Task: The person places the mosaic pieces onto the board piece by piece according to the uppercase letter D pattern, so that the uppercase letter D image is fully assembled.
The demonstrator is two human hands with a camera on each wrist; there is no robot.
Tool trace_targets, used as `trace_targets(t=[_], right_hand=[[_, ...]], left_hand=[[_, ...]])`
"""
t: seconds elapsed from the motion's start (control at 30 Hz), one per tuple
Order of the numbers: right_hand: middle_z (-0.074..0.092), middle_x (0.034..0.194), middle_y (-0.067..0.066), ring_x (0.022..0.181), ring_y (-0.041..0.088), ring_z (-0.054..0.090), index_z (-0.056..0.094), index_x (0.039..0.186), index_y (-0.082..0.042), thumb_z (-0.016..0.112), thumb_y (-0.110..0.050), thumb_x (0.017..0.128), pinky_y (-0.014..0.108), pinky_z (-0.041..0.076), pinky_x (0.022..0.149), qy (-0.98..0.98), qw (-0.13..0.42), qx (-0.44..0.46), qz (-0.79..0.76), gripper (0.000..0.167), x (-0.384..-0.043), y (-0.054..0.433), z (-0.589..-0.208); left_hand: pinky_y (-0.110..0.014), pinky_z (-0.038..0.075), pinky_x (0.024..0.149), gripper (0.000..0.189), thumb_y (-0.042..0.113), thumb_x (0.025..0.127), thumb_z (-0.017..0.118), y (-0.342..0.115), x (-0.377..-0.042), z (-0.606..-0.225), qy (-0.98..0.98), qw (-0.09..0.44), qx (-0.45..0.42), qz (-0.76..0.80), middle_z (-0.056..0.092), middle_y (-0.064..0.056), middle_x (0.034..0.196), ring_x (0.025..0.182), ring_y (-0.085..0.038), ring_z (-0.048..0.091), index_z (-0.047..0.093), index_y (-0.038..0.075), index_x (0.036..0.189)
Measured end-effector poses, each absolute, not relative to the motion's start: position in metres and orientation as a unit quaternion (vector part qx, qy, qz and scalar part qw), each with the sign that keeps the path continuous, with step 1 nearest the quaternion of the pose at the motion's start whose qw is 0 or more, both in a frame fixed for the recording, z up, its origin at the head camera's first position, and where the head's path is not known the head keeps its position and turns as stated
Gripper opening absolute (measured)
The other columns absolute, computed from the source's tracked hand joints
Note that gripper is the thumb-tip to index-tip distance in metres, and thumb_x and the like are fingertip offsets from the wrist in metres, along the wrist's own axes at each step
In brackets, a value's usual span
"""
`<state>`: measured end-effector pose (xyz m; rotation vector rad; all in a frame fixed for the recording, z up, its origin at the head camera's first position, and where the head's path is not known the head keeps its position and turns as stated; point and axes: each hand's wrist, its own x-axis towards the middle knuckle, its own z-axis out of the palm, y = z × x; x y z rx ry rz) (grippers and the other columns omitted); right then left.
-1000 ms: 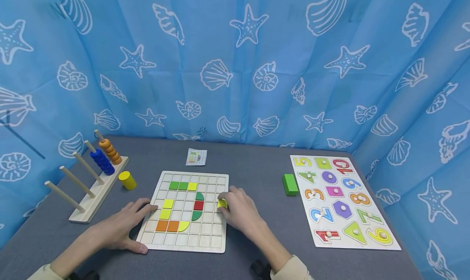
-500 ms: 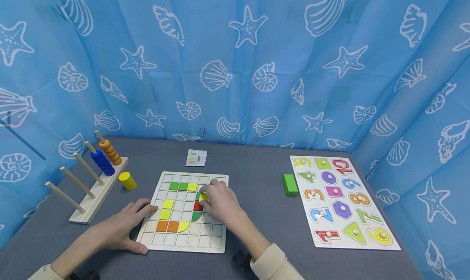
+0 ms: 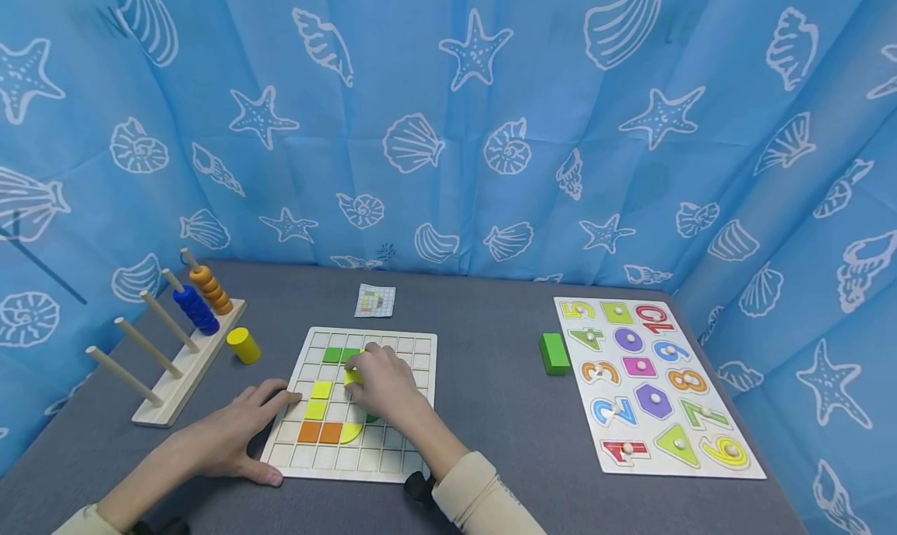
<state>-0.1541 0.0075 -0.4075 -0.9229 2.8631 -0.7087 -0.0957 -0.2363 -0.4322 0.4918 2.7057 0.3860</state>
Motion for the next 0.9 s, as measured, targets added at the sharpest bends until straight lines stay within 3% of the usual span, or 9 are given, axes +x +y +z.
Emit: trace_targets(t=[0.3,0.6,0.9], right_hand=[[0.073,0.106,0.005,0.088,0.016,0.064,0.079,0.113,-0.012,0.078,-0.019,0.09,0.022,0.051,0.067,0.928,0.047,-0.304,-0.21,0.024,-0.163,-0.022,-0.416],[0.074,0.105,0.004,0.087,0.018,0.062,0.08,0.11,-0.015,0.077,-0.019,0.091,0.025,0.05,0.062,0.935,0.026,-0.302,-0.184,0.02,-0.167,-0.037,-0.419],[0.078,0.108,0.004,0.095,0.019,0.068,0.081,0.106,-0.011,0.076,-0.012,0.089,0.022,0.055,0.072,0.933,0.016,-0.292,-0.21,0.017,-0.17,-0.033,-0.416]], left_hand=[[-0.075,0.042,0.102,0.109,0.072,0.061,0.085,-0.238,-0.096,-0.43,0.957,0.175,0.184,0.137,0.043,-0.019,0.15,0.135,-0.046,0.046,0.047,0.017,0.147],[-0.075,0.043,0.102,0.109,0.073,0.061,0.085,-0.238,-0.096,-0.432,0.958,0.171,0.188,0.135,0.044,-0.019,0.149,0.134,-0.045,0.048,0.048,0.016,0.146],[-0.075,0.043,0.102,0.109,0.074,0.061,0.084,-0.239,-0.097,-0.434,0.958,0.171,0.187,0.134,0.044,-0.019,0.15,0.134,-0.045,0.047,0.047,0.017,0.146]])
